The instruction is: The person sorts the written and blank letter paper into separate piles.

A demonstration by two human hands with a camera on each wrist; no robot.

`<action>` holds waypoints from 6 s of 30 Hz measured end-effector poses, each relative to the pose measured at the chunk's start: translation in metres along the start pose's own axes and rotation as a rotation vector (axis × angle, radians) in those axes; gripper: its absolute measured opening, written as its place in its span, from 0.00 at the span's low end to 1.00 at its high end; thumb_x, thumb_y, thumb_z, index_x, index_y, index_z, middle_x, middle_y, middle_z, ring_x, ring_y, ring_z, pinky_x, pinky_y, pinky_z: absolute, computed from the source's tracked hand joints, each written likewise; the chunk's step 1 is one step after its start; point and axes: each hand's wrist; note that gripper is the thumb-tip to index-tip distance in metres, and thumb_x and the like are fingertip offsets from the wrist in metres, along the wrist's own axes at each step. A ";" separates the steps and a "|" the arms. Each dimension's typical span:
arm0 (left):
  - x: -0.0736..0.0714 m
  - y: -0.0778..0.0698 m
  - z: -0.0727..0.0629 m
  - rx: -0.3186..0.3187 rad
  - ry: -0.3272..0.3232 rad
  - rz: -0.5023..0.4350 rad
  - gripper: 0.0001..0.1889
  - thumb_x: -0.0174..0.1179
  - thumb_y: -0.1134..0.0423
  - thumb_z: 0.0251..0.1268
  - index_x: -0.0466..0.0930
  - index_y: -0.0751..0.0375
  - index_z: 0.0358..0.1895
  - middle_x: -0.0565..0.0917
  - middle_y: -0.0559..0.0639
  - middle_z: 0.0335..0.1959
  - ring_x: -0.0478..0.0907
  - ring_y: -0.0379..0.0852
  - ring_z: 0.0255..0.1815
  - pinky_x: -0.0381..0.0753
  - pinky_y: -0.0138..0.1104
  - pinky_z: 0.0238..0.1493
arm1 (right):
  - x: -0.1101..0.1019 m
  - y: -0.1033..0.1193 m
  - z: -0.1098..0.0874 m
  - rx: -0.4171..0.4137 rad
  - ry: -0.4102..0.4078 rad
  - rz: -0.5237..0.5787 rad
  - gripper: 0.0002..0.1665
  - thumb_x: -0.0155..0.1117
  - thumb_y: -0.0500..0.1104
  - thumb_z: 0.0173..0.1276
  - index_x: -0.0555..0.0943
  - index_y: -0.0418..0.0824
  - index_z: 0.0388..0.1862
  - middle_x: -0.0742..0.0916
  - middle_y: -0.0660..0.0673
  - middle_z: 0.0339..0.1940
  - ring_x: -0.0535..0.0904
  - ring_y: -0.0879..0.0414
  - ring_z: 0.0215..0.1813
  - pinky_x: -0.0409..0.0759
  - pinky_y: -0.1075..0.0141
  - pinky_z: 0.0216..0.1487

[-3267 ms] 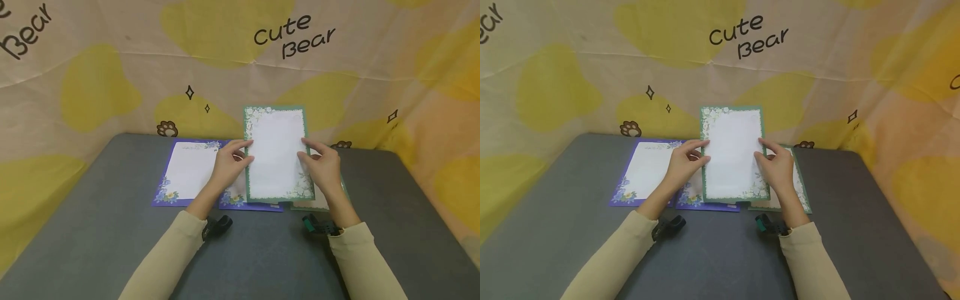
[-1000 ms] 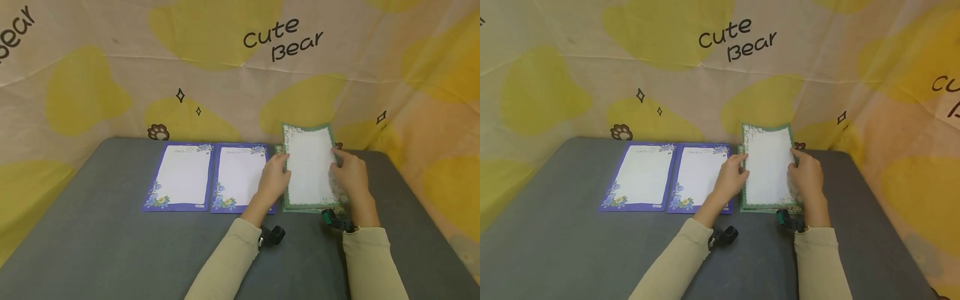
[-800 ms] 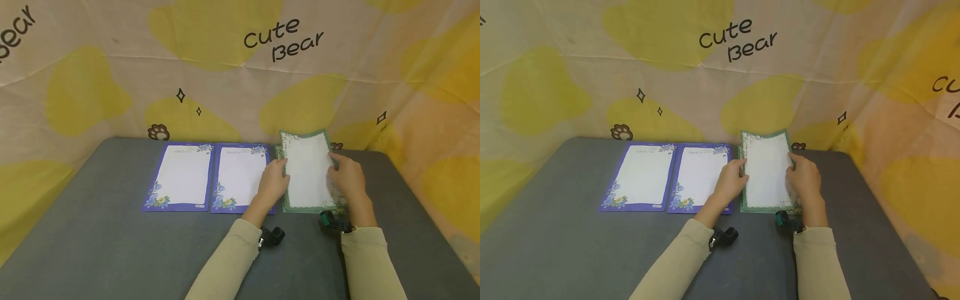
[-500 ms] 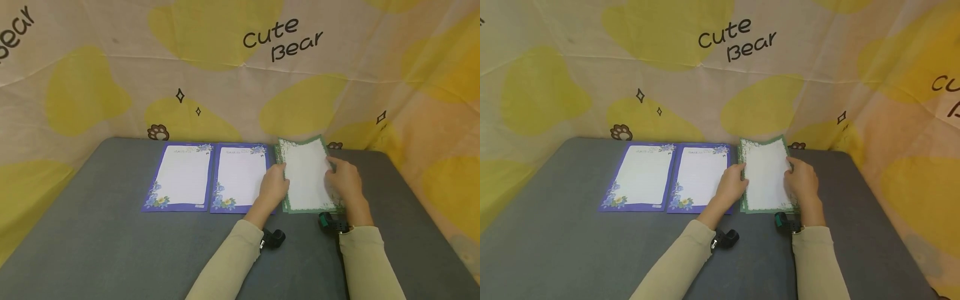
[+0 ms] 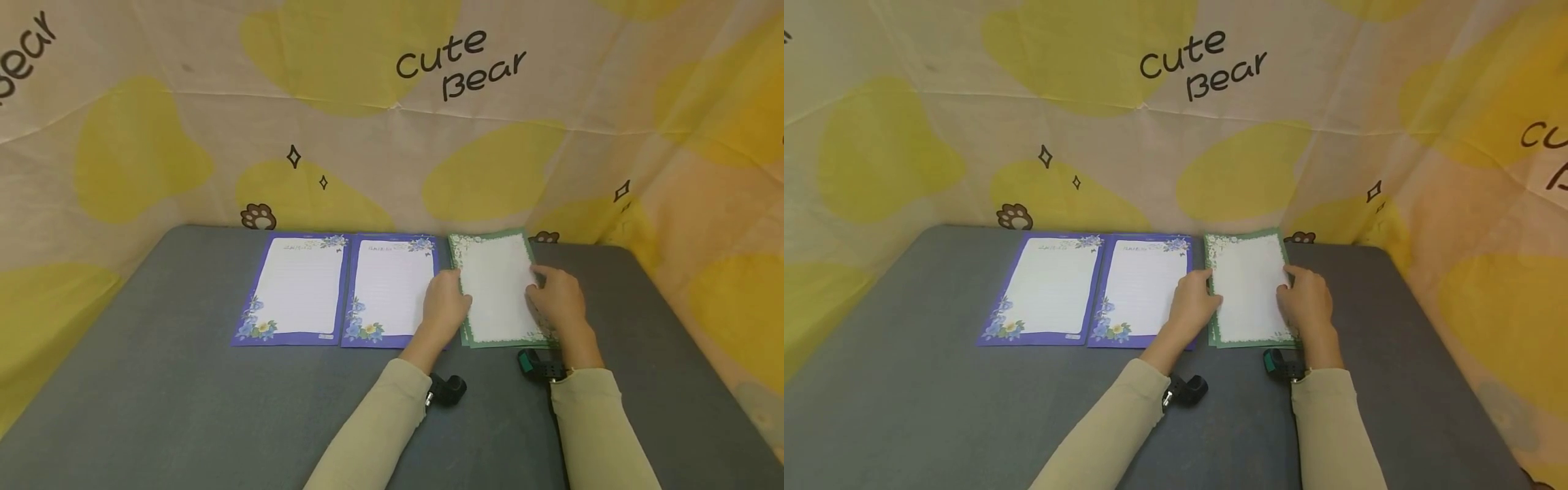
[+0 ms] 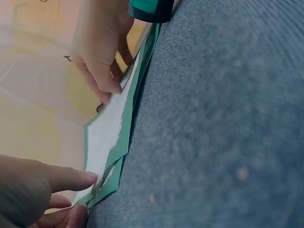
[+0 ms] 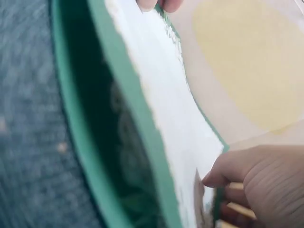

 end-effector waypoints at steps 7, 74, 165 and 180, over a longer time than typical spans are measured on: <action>0.003 0.001 0.000 -0.001 -0.033 -0.019 0.26 0.65 0.69 0.63 0.76 0.70 0.66 0.82 0.62 0.63 0.78 0.60 0.66 0.80 0.46 0.65 | 0.000 0.004 -0.001 0.071 0.011 0.036 0.35 0.52 0.44 0.66 0.72 0.32 0.71 0.80 0.23 0.62 0.77 0.40 0.31 0.74 0.54 0.25; -0.136 0.149 0.000 0.242 0.259 0.246 0.48 0.69 0.37 0.54 0.65 0.55 0.77 0.63 0.54 0.80 0.52 0.58 0.84 0.46 0.56 0.83 | 0.047 0.020 -0.006 0.119 -0.269 0.023 0.33 0.60 0.55 0.72 0.78 0.33 0.66 0.78 0.30 0.69 0.66 0.28 0.70 0.58 0.33 0.67; -0.132 0.135 -0.004 0.334 0.151 0.249 0.37 0.65 0.38 0.63 0.71 0.47 0.73 0.68 0.47 0.78 0.60 0.54 0.81 0.61 0.54 0.79 | 0.081 0.108 -0.024 -0.117 -0.009 0.799 0.24 0.64 0.41 0.73 0.79 0.43 0.68 0.79 0.43 0.72 0.81 0.49 0.67 0.82 0.61 0.60; -0.129 0.134 -0.002 0.047 -0.116 -0.115 0.26 0.51 0.45 0.78 0.73 0.53 0.71 0.90 0.56 0.36 0.81 0.47 0.29 0.77 0.38 0.34 | 0.079 0.109 -0.023 -0.017 0.008 0.993 0.25 0.63 0.42 0.74 0.78 0.49 0.69 0.81 0.43 0.70 0.81 0.50 0.67 0.84 0.77 0.49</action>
Point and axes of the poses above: each hand's wrist, its own z-axis towards the middle knuckle, its own x-axis out of the palm, y = z × x
